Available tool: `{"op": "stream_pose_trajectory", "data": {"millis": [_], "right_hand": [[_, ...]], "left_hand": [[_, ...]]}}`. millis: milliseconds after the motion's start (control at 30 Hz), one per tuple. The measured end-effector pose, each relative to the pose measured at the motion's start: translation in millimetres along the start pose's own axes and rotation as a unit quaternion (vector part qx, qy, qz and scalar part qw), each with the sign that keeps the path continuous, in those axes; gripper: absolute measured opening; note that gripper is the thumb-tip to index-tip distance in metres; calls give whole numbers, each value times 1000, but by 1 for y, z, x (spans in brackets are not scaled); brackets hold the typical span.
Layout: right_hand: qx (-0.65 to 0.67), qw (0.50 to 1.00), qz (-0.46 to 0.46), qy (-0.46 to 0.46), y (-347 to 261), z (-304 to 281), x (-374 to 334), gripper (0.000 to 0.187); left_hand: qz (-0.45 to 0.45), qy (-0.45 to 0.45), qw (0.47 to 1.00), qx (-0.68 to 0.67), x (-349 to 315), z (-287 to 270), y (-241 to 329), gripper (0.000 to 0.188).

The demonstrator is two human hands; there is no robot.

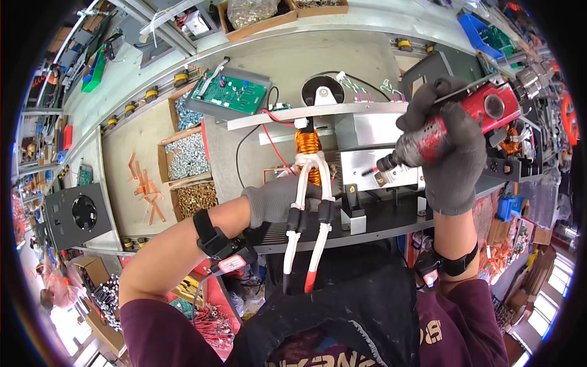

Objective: Assembling and wiring an industrial electronic chassis using an air screwdriver and various components.

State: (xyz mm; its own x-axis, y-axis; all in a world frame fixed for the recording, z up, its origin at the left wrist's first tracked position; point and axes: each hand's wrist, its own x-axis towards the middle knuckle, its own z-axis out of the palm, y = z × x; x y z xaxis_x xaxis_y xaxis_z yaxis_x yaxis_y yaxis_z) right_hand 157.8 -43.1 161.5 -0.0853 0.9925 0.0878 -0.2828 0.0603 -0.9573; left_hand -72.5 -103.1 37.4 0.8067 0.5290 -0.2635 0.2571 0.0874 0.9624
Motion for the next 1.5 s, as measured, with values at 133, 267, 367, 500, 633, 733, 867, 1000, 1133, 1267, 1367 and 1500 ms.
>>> {"op": "stream_pose_trajectory", "data": {"millis": [133,267,367,500,633,733,867,1000,1133,1267,1367,1500], "right_hand": [[-80,995,-44,-31,12,8,9,27],[-31,997,42,-51,21,22,15,26],[-32,995,57,-70,24,31,18,24],[-35,993,81,-80,26,40,19,26],[-58,990,88,-89,32,45,23,29],[-93,986,102,-92,35,45,24,30],[-104,984,99,-109,35,44,25,31],[-118,983,80,-112,32,44,24,31],[-160,980,74,-96,29,44,21,31],[-165,978,65,-113,26,42,21,31],[-214,967,37,-131,23,42,21,31],[-225,964,-4,-143,20,41,19,30]], "left_hand": [[-64,13,988,-138,-2,6,10,15],[-67,100,977,-174,-4,7,14,20],[-48,56,996,46,-6,0,10,24],[27,54,981,187,-7,-2,4,30],[-9,44,985,165,-5,0,1,34],[-49,17,990,127,-4,0,0,36],[-20,37,990,133,-5,0,1,33],[-31,45,989,138,-5,0,5,30],[-43,48,990,122,-5,1,6,26],[-16,72,996,55,-3,4,1,18],[-16,68,997,11,-1,6,-6,14],[-2,70,998,-2,1,10,-14,13]]}}
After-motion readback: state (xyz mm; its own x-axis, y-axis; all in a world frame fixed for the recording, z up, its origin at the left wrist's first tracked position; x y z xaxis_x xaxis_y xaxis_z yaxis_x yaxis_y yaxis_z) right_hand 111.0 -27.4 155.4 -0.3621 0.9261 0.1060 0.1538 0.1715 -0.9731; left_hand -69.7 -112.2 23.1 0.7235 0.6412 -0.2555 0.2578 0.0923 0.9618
